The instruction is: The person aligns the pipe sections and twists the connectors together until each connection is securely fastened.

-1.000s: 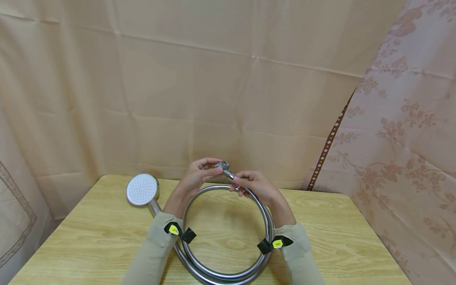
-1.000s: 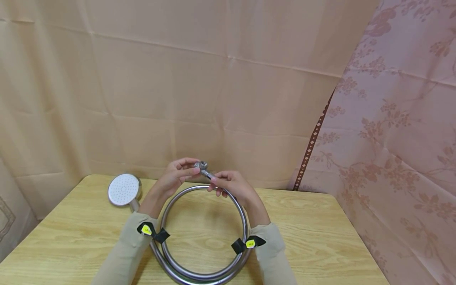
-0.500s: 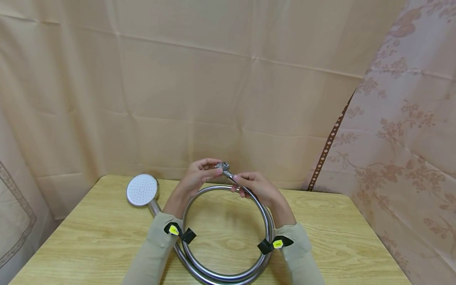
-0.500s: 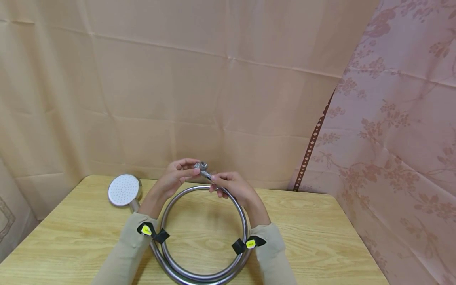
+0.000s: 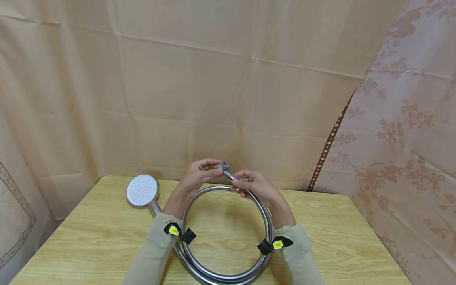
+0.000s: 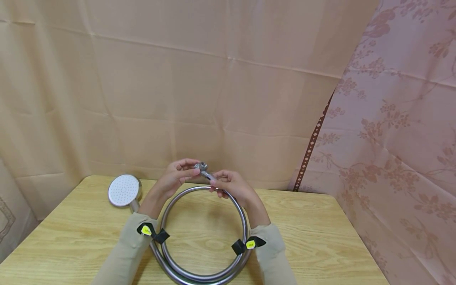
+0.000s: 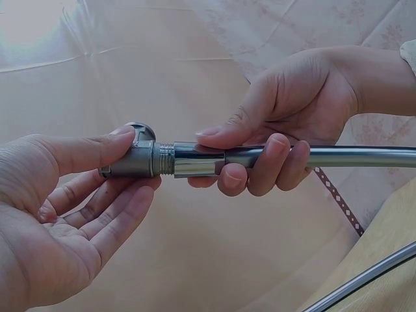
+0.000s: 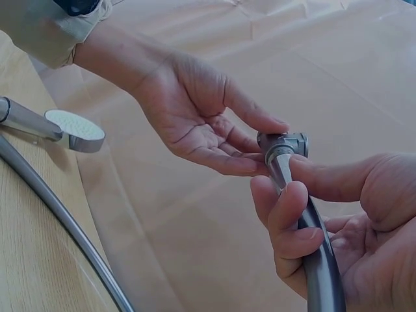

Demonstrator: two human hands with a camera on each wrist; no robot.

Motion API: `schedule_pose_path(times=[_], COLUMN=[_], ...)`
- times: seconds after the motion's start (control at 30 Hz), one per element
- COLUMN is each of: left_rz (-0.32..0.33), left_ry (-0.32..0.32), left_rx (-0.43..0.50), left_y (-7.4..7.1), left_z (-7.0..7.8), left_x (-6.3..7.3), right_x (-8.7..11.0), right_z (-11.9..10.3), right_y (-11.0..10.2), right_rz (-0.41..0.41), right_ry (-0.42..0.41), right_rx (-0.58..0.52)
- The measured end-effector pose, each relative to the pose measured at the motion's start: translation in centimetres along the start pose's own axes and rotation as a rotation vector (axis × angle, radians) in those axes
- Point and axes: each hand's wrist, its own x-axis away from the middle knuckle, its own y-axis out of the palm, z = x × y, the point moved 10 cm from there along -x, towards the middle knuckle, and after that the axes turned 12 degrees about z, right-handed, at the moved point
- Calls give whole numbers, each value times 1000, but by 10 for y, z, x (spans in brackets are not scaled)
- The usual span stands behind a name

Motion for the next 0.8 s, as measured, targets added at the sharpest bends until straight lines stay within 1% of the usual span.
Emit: schedule_pose_path(times=[0.3,0.6,0.8], left_rz=[-4,-1,0], left_ry=[1,3,1], left_rx=[9,11,12], left_y=[1,1,1], left_z=[0,0,1], left_x=[-1,0,0], right_x=[0,0,-1], right_z=[0,0,-1], right_y=[-1,-2,-2], right_rz=[-4,-3,-6], right_ry=[-13,3,-4], right_rx=[-10,-15,-17])
